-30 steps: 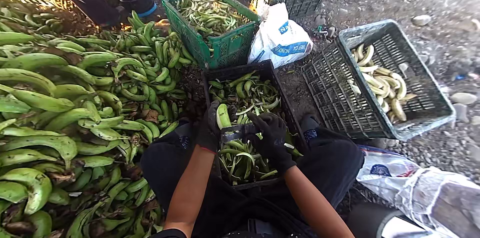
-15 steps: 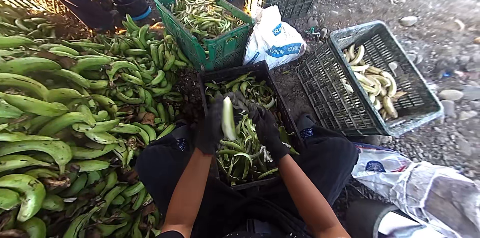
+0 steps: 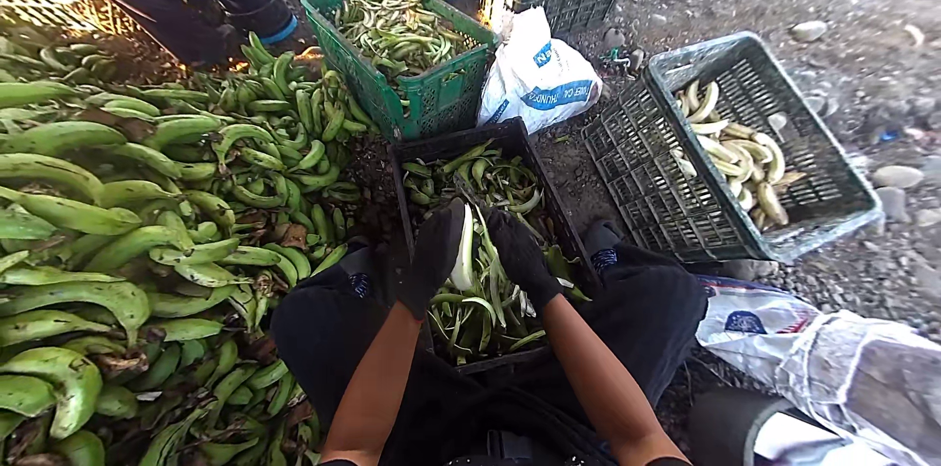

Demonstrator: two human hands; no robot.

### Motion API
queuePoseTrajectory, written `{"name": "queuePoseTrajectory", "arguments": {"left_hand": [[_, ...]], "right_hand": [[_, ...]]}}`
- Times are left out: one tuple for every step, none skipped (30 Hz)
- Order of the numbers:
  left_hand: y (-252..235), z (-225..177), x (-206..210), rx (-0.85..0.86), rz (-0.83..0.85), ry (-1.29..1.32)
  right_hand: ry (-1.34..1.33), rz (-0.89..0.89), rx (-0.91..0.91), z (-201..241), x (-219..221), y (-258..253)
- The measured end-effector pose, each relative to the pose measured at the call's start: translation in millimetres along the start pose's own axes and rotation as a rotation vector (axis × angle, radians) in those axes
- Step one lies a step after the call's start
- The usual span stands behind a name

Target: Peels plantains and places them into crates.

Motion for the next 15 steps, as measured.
{"name": "queuePoseTrajectory", "arguments": {"left_hand": [[-2.9, 2.7, -2.4, -0.016, 0.030, 0.084], [-8.4, 5.7, -7.1, -0.040, 0.054, 0.182], [-13.2, 8.8, -13.7, -0.070, 0.083, 0.280], [-16.2, 11.3, -20.6, -0.100, 0.108, 0.367], [-18.7, 13.1, -24.9, -0.121, 0.128, 0.469], [-22.0, 15.9, -27.2, -0.142, 0.149, 0.557], [-24.3, 18.4, -27.6, -0.161, 0.158, 0.598], [-24.7, 19.7, -26.2, -0.173, 0.147, 0.569], [-24.9, 22.3, -24.1, -0.173, 0.139, 0.494], [-23.7, 24.8, -21.4, -0.148, 0.131, 0.383], [-23.1, 26.9, -17.9, -0.111, 0.138, 0.286], [-21.6, 25.2, -12.3, -0.083, 0.144, 0.218], [-21.7, 24.6, -6.5, -0.073, 0.143, 0.185], [-20.8, 24.6, -4.1, -0.090, 0.145, 0.178], [-18.7, 23.6, -6.0, -0.096, 0.159, 0.187]], "right_hand": [[-0.027, -0.041, -0.019, 0.4, -1.0, -0.5], [-0.048, -0.077, -0.068, -2.5, -2.1, 0.7], [-0.040, -0.093, -0.143, -8.5, -3.7, 4.3], [0.017, -0.081, -0.232, -16.5, -6.0, 9.1], [0.093, -0.046, -0.318, -22.7, -10.1, 15.3], [0.182, -0.023, -0.411, -26.5, -13.7, 21.3], [0.278, -0.012, -0.491, -28.5, -15.7, 26.3], [0.353, -0.018, -0.526, -28.0, -15.8, 30.1], [0.387, -0.017, -0.483, -23.7, -14.7, 31.7], [0.401, -0.012, -0.380, -18.6, -12.7, 29.5], [0.399, -0.014, -0.253, -14.8, -10.4, 23.7], [0.343, -0.014, -0.124, -12.0, -10.0, 15.9], [0.265, -0.046, -0.039, -12.3, -10.9, 8.0], [0.154, -0.092, -0.004, -13.7, -14.5, 1.9], [0.043, -0.127, 0.014, -13.8, -20.9, -2.2]]}}
Point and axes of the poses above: each hand's wrist, its own y-axis away from the middle knuckle, its own x-axis out of the palm, z = x × y, the point moved 1 cm from there along -y, towards the middle knuckle, and after that the axes turned 15 degrees about -x, right-handed, at the moved point
